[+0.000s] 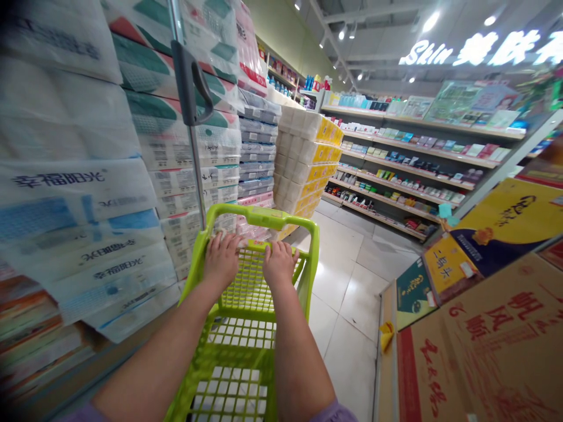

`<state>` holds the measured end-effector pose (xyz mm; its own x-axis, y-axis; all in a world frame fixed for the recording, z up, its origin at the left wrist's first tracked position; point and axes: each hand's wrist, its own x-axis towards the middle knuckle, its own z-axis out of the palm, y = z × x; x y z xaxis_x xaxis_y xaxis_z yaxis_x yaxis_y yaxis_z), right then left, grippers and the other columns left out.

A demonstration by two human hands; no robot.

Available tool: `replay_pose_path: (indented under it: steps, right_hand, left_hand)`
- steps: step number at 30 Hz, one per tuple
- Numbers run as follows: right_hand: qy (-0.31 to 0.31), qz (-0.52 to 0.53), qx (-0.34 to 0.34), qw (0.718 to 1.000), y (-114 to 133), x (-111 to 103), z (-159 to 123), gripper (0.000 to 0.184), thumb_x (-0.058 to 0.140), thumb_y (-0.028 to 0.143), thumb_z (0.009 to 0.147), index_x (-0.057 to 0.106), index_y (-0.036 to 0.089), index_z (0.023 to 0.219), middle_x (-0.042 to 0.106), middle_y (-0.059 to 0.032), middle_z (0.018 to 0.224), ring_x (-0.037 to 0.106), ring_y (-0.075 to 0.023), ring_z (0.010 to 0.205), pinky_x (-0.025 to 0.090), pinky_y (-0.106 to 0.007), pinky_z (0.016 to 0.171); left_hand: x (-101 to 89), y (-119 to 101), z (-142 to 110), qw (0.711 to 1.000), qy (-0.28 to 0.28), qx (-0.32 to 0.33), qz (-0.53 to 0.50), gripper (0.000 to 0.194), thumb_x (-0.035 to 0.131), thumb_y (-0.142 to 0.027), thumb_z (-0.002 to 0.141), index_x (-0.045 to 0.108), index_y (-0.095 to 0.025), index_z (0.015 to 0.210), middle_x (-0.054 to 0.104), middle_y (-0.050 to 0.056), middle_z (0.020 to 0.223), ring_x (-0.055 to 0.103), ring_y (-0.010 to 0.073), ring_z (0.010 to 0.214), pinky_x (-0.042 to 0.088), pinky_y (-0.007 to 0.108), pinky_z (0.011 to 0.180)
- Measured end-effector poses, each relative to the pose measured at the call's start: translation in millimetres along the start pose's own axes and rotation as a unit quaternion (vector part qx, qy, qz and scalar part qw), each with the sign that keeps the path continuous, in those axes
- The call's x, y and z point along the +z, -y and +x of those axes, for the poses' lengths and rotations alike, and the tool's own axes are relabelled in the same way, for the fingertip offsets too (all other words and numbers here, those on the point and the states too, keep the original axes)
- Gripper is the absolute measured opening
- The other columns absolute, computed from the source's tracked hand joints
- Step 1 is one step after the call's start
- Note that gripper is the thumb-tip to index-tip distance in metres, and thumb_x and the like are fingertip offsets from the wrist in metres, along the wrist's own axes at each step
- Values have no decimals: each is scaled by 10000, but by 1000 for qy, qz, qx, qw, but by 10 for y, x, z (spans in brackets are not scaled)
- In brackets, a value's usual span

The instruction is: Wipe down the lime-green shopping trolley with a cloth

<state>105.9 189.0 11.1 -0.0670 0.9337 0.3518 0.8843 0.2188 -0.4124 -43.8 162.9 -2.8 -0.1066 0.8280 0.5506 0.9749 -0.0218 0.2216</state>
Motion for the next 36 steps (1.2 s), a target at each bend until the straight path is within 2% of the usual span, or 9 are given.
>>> replay_pose_path:
  steps: [2,6,7,11,17,22,27,33,36]
  right_hand:
    - [0,-1,-2,1000,2,-2,-2,347,297,341,979,596,262,1136,600,-46,1253,427,-219,1236,106,-487,1087]
    - [-4,-8,-1,1000,7,1,-5,341,311,346,975,596,258,1141,593,-56,1267,425,-227,1238,114,-485,1086]
    - [-4,-9,0,1000,6,3,-5,348,306,353,976,593,259,1150,587,-59,1277,420,-229,1245,114,-485,1087]
    - [2,-10,-1,1000,-3,16,-1,376,288,387,980,576,262,1187,577,-64,1296,409,-234,1264,111,-498,1089]
    - [-3,-17,-3,1000,3,16,-6,363,303,383,979,583,258,1174,584,-63,1293,419,-232,1260,123,-499,1087]
    - [1,-18,-1,1000,12,0,-8,353,310,383,979,588,256,1157,593,-59,1278,425,-228,1254,130,-494,1085]
    - [3,-6,3,1000,8,-2,-3,349,319,388,979,585,255,1160,582,-56,1292,413,-229,1264,108,-504,1089]
    - [6,-9,4,1000,19,-12,-17,365,323,404,973,580,253,1184,569,-68,1309,401,-236,1271,113,-492,1090]
    - [2,-10,3,1000,29,-10,-24,368,334,408,969,575,255,1201,572,-63,1308,404,-239,1270,108,-497,1094]
  left_hand:
    - [-11,-9,-3,1000,5,10,-4,435,436,-175,852,546,-191,1273,534,74,1360,325,313,1361,243,519,1141]
    - [-30,-60,-15,993,38,102,-35,448,430,-148,842,557,-260,1257,553,18,1346,394,253,1318,239,479,1156]
    - [-32,-66,-17,994,35,96,-33,451,430,-149,842,554,-258,1262,551,18,1350,399,253,1313,242,480,1154]
    - [-30,-48,-17,1000,-2,-1,-4,452,447,-166,834,549,-205,1273,535,63,1365,351,307,1342,245,515,1137]
    - [-33,-59,-28,997,22,66,-23,451,430,-152,835,566,-256,1252,561,25,1337,398,261,1311,223,483,1157]
    - [-19,-67,-34,1000,-1,-9,-3,450,438,-176,840,547,-207,1275,520,57,1376,322,307,1358,217,512,1153]
    - [-5,-70,-32,998,22,49,-33,453,434,-166,836,557,-257,1263,551,25,1345,334,289,1355,200,516,1160]
    - [-35,-59,-31,1000,7,-2,-14,450,435,-179,836,547,-235,1268,526,47,1375,336,298,1353,208,530,1146]
    - [-75,-68,16,999,35,16,-9,428,422,-182,845,560,-207,1249,554,62,1342,396,287,1308,244,494,1138]
